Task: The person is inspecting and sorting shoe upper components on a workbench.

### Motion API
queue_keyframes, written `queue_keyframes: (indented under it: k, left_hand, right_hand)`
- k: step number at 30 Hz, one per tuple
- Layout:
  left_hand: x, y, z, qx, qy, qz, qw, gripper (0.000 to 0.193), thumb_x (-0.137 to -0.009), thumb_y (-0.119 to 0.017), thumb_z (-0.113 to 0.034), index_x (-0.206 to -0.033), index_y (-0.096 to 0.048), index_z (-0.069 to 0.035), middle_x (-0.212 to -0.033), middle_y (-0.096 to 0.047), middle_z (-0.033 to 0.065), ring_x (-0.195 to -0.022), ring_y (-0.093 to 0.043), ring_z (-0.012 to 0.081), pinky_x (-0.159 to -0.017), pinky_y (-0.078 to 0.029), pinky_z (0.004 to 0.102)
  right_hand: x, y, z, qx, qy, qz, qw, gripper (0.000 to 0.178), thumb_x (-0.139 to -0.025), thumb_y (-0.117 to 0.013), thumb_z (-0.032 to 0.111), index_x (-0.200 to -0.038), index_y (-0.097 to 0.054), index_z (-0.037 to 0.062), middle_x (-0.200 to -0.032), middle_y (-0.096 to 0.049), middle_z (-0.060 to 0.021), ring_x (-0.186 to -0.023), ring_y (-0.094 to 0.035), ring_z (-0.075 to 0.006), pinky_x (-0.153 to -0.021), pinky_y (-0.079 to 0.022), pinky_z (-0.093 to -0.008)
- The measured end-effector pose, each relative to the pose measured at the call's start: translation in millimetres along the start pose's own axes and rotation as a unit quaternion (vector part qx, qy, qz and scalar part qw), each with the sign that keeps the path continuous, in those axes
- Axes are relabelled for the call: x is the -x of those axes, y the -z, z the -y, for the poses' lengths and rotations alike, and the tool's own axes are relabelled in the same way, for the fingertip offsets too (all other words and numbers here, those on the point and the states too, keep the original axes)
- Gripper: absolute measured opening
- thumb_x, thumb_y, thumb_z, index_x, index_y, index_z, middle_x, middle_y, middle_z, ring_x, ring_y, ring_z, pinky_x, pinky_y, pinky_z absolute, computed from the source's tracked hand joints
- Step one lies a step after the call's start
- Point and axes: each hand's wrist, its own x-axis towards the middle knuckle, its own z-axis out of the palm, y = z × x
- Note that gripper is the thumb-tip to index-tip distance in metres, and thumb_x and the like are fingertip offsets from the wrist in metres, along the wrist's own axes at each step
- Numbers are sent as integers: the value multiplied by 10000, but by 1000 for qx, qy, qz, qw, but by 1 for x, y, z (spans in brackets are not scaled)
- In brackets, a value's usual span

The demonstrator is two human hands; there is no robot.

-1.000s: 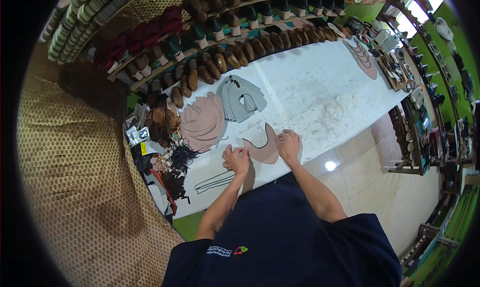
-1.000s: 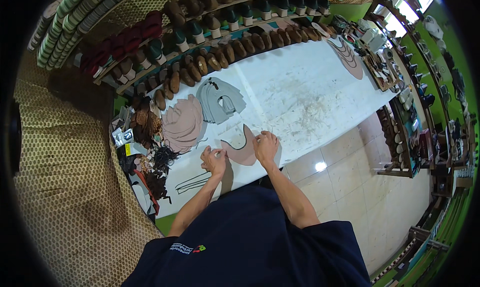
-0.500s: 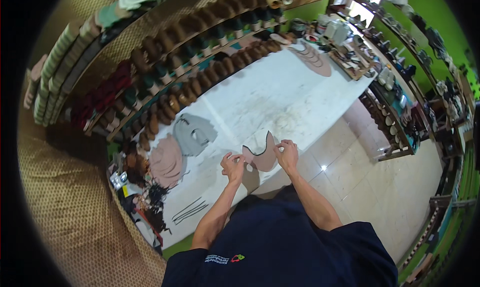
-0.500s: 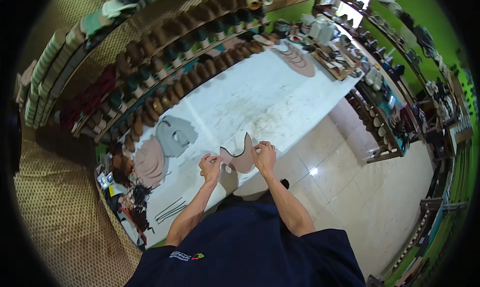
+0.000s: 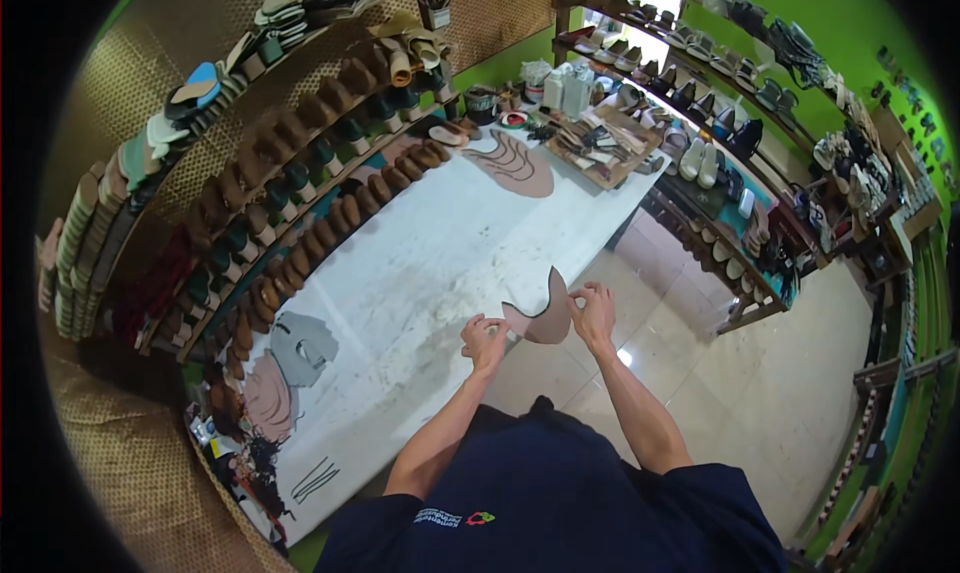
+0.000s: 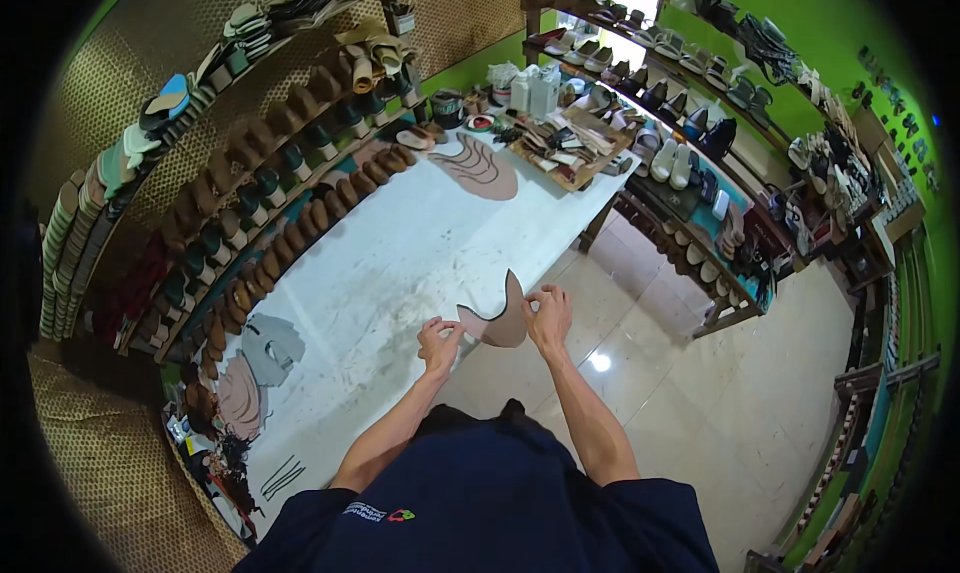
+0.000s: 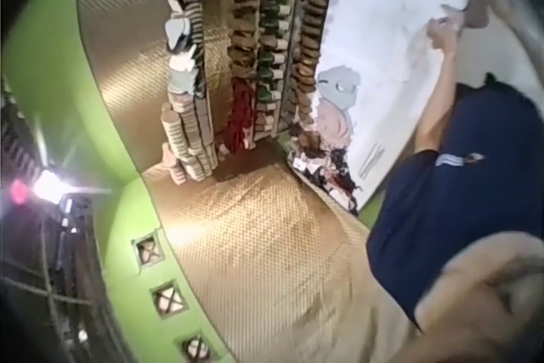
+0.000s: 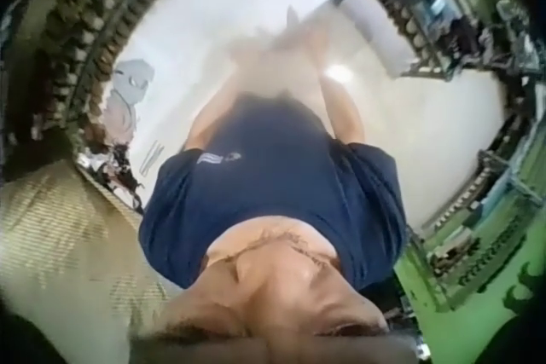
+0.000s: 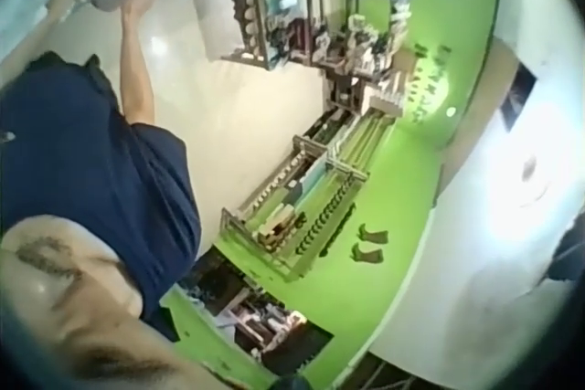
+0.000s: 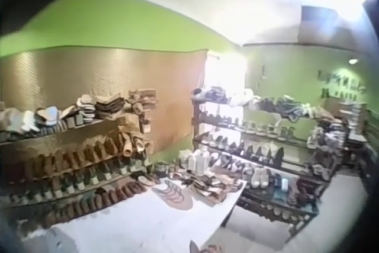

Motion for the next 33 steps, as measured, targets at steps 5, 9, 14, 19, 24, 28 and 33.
queue_keyframes:
  k: [5, 9, 14, 19, 24, 28, 33]
  left_hand:
    - [-19, -45, -38, -13, -30, -21, 999, 224, -839, -812, -441, -920, -827, -233, -1609, -430, 108, -1555, -254, 343, -1158, -184, 720]
    - [-51, -73, -56, 5, -53, -20, 998, 209, -848, -816, -463, -922, -817, -268, -1686, -317, 107, -1628, -91, 364, -1151, -29, 846]
    - [-97, -113, -77, 18, -37, -46, 998, 244, -866, -817, -471, -970, -812, -250, -1678, -343, 106, -1627, -106, 364, -1168, -35, 811]
    - [-142, -144, -101, 28, -11, -62, 998, 224, -878, -812, -448, -985, -802, -251, -1672, -354, 104, -1625, -114, 364, -1159, -53, 820]
    - [-179, -162, -120, 34, 22, -86, 995, 203, -875, -807, -418, -972, -795, -240, -1658, -383, 103, -1621, -137, 370, -1144, -74, 828]
    - [-201, -170, -133, 28, 32, -105, 994, 196, -874, -804, -409, -967, -795, -237, -1661, -380, 103, -1620, -144, 369, -1145, -81, 825]
    - [-223, -176, -140, 18, 71, -147, 986, 138, -854, -792, -361, -933, -804, -249, -1642, -414, 118, -1617, -159, 386, -1128, -90, 862]
  right_hand:
    - [-46, 22, -20, 58, 38, -21, 997, 163, -849, -796, 243, -975, -851, 156, -1502, -567, -153, -1459, -414, -396, -1210, -295, -570]
    - [-93, 24, -34, 81, 69, -8, 994, 157, -857, -801, 264, -974, -859, 176, -1604, -487, -156, -1562, -280, -431, -1283, -111, -626]
    - [-162, 13, -48, 76, 100, -4, 992, 143, -858, -790, 241, -945, -854, 147, -1590, -500, -164, -1550, -302, -421, -1280, -110, -623]
    - [-228, 1, -60, 81, 111, 24, 990, 142, -863, -780, 243, -934, -853, 145, -1572, -514, -161, -1548, -304, -421, -1281, -113, -621]
    - [-276, -12, -65, 88, 127, 67, 986, 129, -848, -791, 244, -910, -850, 149, -1558, -524, -156, -1543, -309, -418, -1281, -114, -619]
    - [-314, -27, -73, 75, 152, 70, 983, 127, -841, -794, 248, -899, -850, 150, -1553, -528, -157, -1536, -320, -418, -1280, -120, -619]
    - [-360, -49, -75, 71, 237, 55, 967, 129, -831, -787, 240, -884, -847, 139, -1530, -544, -158, -1517, -340, -438, -1272, -140, -635]
